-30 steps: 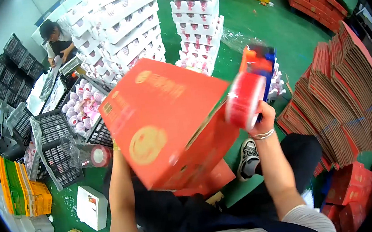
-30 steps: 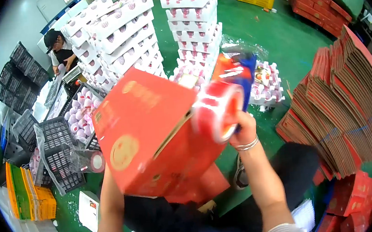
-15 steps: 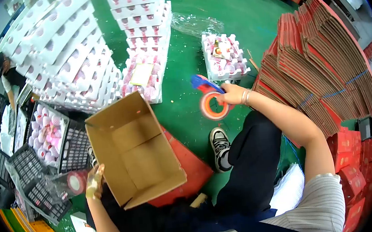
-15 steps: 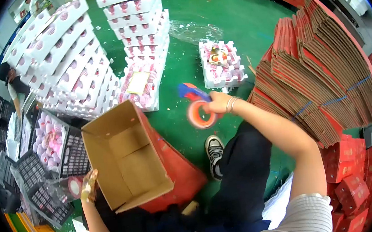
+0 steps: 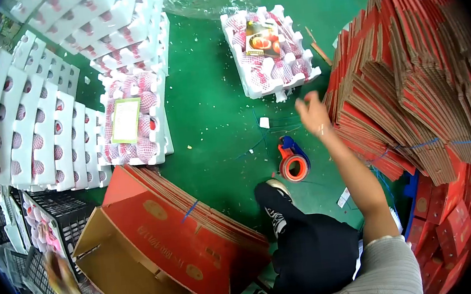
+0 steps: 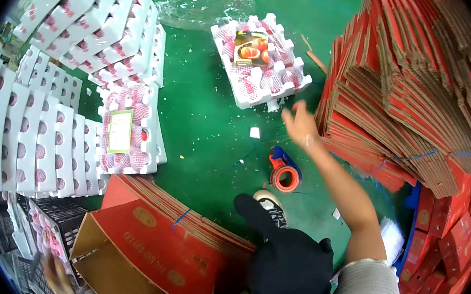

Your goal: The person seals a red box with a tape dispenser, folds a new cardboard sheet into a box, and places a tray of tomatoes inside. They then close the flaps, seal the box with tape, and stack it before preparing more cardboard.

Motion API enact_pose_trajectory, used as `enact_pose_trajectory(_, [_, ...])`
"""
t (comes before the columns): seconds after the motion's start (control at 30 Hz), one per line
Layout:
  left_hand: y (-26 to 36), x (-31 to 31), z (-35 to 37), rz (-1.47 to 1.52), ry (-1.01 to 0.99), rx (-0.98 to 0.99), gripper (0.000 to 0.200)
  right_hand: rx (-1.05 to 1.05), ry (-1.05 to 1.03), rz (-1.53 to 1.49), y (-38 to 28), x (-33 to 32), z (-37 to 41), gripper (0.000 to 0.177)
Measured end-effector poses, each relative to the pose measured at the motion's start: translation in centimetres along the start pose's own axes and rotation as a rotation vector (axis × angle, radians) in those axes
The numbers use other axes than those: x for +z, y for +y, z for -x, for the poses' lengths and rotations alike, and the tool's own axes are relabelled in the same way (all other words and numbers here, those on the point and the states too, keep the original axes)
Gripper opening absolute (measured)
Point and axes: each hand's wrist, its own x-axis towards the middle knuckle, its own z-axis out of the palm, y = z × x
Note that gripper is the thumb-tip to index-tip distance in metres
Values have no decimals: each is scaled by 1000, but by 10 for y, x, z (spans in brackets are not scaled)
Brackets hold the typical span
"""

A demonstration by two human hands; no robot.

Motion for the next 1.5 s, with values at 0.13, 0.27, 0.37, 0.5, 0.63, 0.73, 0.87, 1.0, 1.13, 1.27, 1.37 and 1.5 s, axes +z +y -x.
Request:
enact_pose_trajectory(0.13, [135, 132, -175, 282, -148, 256, 38, 707, 50, -849, -23, 15, -83, 82])
enact_pose_trajectory(0.27, [252, 298, -294, 66, -438, 704, 43, 436, 309, -1387, -8, 66, -129, 33])
enact_pose_trajectory(0.37, [291, 436, -371, -8, -358, 572, 55, 503, 191, -1291, -3, 62, -114, 27])
enact_pose_trajectory(0.5, [305, 586, -414, 834, -641, 190, 63, 558, 128, -1221, -3, 53, -37, 25])
enact_pose_trajectory(0.63, [344, 547, -327, 740, -941, -79, 65, 691, 80, -1202, 7, 38, 26, 23])
enact_pose_trajectory(0.73, [301, 573, -292, 1011, -912, 322, 44, 538, 113, -1175, 26, 43, 41, 25])
enact_pose_trajectory(0.87, [307, 511, -279, 1346, -915, -84, 21, 343, 168, -1298, 8, 21, 78, 29])
enact_pose_trajectory(1.0, [248, 324, -251, 1447, -534, 179, 22, -7, 33, -1273, -81, -17, 140, 41])
enact_pose_trajectory(1.13, [159, 76, -164, 1279, -168, -84, 37, -175, -544, -1269, -209, -72, 216, 42])
enact_pose_trajectory(1.27, [-10, -44, -104, 1500, -105, 77, 38, -134, -939, -994, -325, -91, 331, 31])
enact_pose_trajectory(1.37, [-71, -80, -50, 1599, -303, -65, 37, -26, -1042, -839, -332, -60, 427, 47])
enact_pose_trajectory(1.5, [-78, -70, -3, 1416, -167, -484, 20, 359, -1094, -1012, -284, 8, 493, 39])
